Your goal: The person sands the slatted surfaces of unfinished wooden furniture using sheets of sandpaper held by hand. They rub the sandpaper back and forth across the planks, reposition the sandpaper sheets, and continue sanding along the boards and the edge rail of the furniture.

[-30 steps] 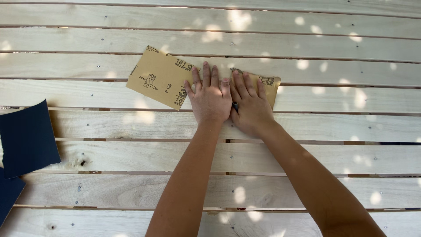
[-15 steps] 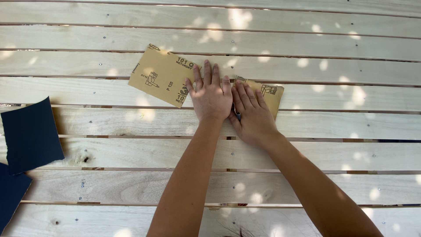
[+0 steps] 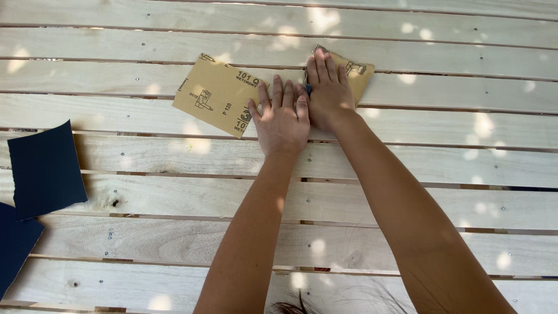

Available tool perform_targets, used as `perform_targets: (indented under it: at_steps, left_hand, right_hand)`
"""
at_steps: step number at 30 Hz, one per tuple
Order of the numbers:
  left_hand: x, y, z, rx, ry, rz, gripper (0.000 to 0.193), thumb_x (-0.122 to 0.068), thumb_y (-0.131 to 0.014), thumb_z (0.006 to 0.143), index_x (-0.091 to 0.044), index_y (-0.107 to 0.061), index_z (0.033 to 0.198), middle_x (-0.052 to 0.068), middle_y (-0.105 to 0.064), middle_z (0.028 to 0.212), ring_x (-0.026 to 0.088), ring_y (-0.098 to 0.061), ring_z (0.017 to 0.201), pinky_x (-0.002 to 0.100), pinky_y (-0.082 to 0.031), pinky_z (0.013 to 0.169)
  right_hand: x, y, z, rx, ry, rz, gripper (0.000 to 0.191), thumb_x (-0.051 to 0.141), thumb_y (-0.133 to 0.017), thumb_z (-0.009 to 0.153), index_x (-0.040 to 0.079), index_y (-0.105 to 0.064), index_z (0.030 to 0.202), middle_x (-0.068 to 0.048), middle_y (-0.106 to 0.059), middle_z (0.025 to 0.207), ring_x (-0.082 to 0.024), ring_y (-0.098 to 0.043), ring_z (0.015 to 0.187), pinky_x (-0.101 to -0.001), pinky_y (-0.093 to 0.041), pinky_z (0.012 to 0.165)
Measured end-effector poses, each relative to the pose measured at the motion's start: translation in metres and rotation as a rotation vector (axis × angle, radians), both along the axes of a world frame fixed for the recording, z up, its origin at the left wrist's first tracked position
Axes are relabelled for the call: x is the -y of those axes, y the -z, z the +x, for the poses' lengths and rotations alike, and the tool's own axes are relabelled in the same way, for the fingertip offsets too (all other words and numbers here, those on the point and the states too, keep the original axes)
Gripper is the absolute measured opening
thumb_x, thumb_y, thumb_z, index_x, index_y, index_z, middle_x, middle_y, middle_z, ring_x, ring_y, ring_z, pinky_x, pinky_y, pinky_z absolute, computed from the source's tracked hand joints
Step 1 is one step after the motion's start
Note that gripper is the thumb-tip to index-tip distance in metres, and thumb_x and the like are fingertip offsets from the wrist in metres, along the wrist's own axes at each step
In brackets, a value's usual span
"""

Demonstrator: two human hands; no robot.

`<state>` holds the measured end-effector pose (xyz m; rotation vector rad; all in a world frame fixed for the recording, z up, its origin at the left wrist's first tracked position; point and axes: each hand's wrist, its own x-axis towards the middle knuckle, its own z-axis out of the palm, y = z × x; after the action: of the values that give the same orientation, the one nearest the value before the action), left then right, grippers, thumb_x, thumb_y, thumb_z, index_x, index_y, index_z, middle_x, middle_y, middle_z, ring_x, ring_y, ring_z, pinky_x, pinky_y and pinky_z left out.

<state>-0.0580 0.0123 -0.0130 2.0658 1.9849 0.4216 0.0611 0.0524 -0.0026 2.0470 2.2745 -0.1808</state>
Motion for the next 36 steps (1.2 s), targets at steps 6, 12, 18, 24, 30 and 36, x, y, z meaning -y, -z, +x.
perform_targets:
  at_steps: [6,12,18,24,30,36]
  left_hand:
    - [0.002,-0.003,-0.001,-0.015,0.001,0.021,0.06,-0.045,-0.028,0.104,-0.018,-0.042,0.156,0.001,-0.027,0.168,0.03,-0.017,0.156,0.058,-0.008,0.125]
    - [0.004,-0.004,0.001,0.035,-0.026,-0.004,0.058,-0.047,-0.03,0.104,-0.021,-0.045,0.154,-0.001,-0.028,0.167,0.029,-0.017,0.157,0.058,-0.008,0.126]
    - [0.001,-0.005,0.0,0.002,-0.006,0.004,0.059,-0.047,-0.03,0.103,-0.02,-0.043,0.154,0.0,-0.027,0.167,0.029,-0.017,0.156,0.057,-0.007,0.125]
    - [-0.001,-0.002,0.001,0.023,0.006,0.032,0.06,-0.046,-0.029,0.103,-0.018,-0.043,0.154,0.0,-0.026,0.166,0.03,-0.015,0.155,0.057,-0.006,0.124]
    - [0.001,0.001,0.001,0.025,-0.005,-0.005,0.06,-0.047,-0.027,0.104,-0.02,-0.044,0.155,-0.001,-0.026,0.169,0.028,-0.014,0.158,0.057,-0.005,0.128]
    - [0.0,-0.005,0.002,0.011,0.014,0.014,0.061,-0.047,-0.026,0.103,-0.019,-0.042,0.154,0.0,-0.028,0.167,0.03,-0.013,0.156,0.058,-0.004,0.124]
  right_hand:
    - [0.128,0.008,0.008,-0.044,-0.1,-0.023,0.075,0.051,-0.025,0.105,0.005,-0.009,0.162,-0.015,-0.003,0.171,-0.029,-0.002,0.158,-0.0487,-0.004,0.125]
    - [0.013,0.005,0.011,-0.042,0.005,-0.022,0.074,0.049,-0.025,0.102,0.012,-0.007,0.163,-0.009,0.001,0.171,-0.027,0.001,0.156,-0.0523,-0.002,0.123]
    - [-0.042,-0.006,0.001,-0.069,0.087,0.017,0.074,0.05,-0.026,0.106,0.007,-0.008,0.164,-0.011,0.0,0.173,-0.028,0.001,0.159,-0.0522,-0.002,0.127]
    - [0.108,0.006,0.0,-0.078,-0.108,0.038,0.08,0.049,-0.033,0.102,0.003,-0.007,0.162,-0.016,-0.003,0.171,-0.029,0.0,0.157,-0.0524,0.0,0.124]
    - [0.071,0.003,0.008,0.03,-0.051,-0.019,0.077,0.045,-0.031,0.099,0.013,-0.008,0.165,-0.011,-0.002,0.172,-0.026,0.0,0.158,-0.0511,0.0,0.125]
    - [-0.044,-0.008,0.008,-0.104,0.114,0.005,0.073,0.05,-0.025,0.107,0.01,-0.005,0.165,-0.009,0.001,0.174,-0.026,0.001,0.16,-0.0526,-0.002,0.129]
